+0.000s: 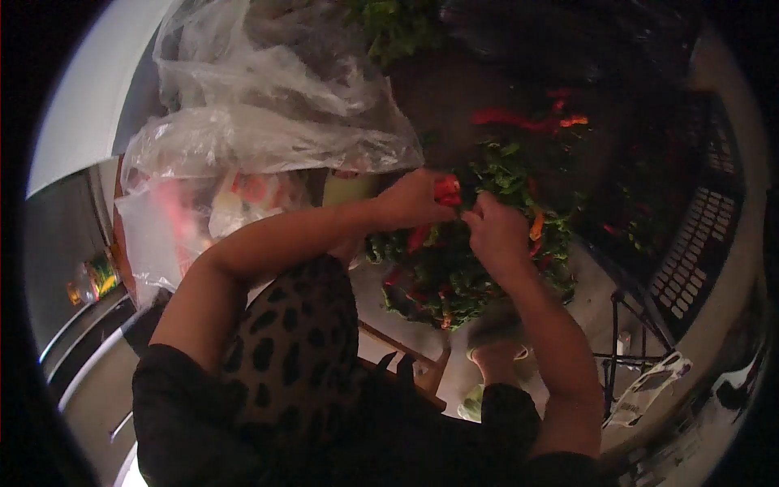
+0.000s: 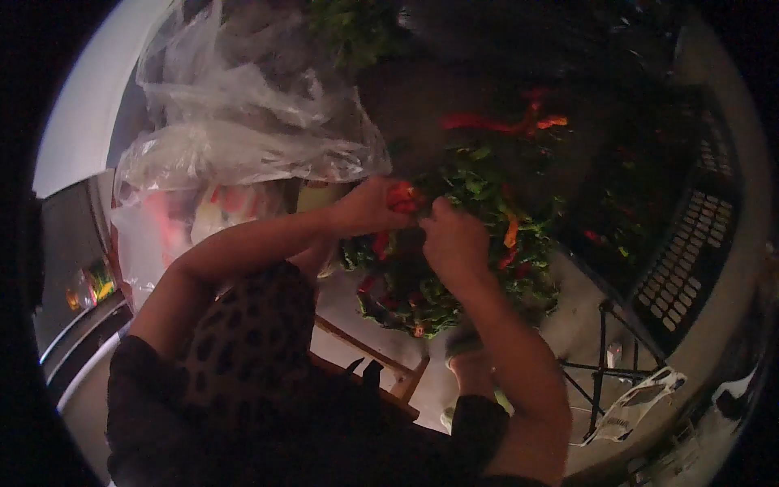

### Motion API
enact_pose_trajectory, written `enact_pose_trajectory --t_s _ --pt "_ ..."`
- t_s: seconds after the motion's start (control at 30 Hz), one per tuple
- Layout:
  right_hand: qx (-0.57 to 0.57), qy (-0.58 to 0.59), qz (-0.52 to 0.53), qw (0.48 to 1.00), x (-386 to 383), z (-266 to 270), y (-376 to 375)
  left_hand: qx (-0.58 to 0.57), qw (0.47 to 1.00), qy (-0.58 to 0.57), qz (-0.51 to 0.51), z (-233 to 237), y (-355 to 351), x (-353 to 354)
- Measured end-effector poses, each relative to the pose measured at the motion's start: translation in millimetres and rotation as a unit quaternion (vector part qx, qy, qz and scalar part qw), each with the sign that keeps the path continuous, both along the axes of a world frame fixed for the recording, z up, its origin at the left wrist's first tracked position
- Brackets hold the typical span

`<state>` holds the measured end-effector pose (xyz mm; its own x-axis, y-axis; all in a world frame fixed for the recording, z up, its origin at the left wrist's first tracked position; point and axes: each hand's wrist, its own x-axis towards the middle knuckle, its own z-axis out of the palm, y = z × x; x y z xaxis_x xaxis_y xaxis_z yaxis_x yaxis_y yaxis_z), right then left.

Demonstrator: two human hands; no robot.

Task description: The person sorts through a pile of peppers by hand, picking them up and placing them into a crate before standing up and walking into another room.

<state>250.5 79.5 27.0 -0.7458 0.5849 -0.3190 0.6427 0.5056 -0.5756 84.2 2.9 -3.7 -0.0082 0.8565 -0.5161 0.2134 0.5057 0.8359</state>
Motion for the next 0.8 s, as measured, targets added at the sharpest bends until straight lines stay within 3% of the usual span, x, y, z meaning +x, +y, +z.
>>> enact_pose_trajectory --t_s 0.07,0.17,0.27,0.37,0.43,0.47,0.5,0.53,0.6,0.63,0.67,0.73,0.8 --pt "0.056 0.006 0.023 0.998 9.3 7.7 6.3 -0.040 0.993 -0.092 0.059 -1.0 4.8 16.4" --pt "0.141 0.016 0.055 0.988 28.1 23.3 16.9 -0.265 0.943 -0.193 0.062 37.2 29.2 30.0" --pt "0.181 0.000 0.036 0.983 51.2 30.3 25.2 -0.201 0.934 -0.265 0.128 28.4 36.5 56.6" --pt "0.123 -0.091 -0.021 0.988 87.9 40.5 23.9 -0.204 0.953 -0.197 0.109 1.7 42.5 63.1" --pt "0.041 -0.173 -0.021 0.984 132.4 29.8 12.5 0.026 0.989 -0.136 -0.044 1.4 60.5 45.6" --pt "0.038 -0.161 -0.003 0.986 146.5 15.8 -0.8 0.016 0.982 -0.187 -0.037 5.0 71.0 46.2" --pt "0.033 -0.149 0.017 0.988 158.7 -3.8 -16.7 0.004 0.971 -0.236 -0.030 24.1 84.3 48.8" --pt "0.028 -0.137 0.038 0.989 165.8 -20.3 -27.2 -0.131 0.924 -0.354 0.058 84.6 112.3 69.1" --pt "0.007 -0.099 0.034 0.994 162.4 -41.8 -44.4 -0.087 0.941 -0.324 0.037 136.1 153.7 101.6" --pt "-0.005 -0.079 0.033 0.996 158.3 -46.7 -52.6 -0.045 0.938 -0.338 0.067 137.0 183.1 132.1" --pt "-0.017 -0.094 0.013 0.995 155.1 -46.5 -57.2 -0.058 0.915 -0.399 0.006 157.6 203.9 153.3" --pt "-0.047 -0.127 -0.028 0.990 146.9 -42.1 -61.6 0.041 0.892 -0.450 0.023 181.5 246.3 210.7" --pt "0.019 -0.041 -0.042 0.998 153.3 -43.6 -64.2 -0.022 0.873 -0.486 -0.024 215.6 239.8 210.5"
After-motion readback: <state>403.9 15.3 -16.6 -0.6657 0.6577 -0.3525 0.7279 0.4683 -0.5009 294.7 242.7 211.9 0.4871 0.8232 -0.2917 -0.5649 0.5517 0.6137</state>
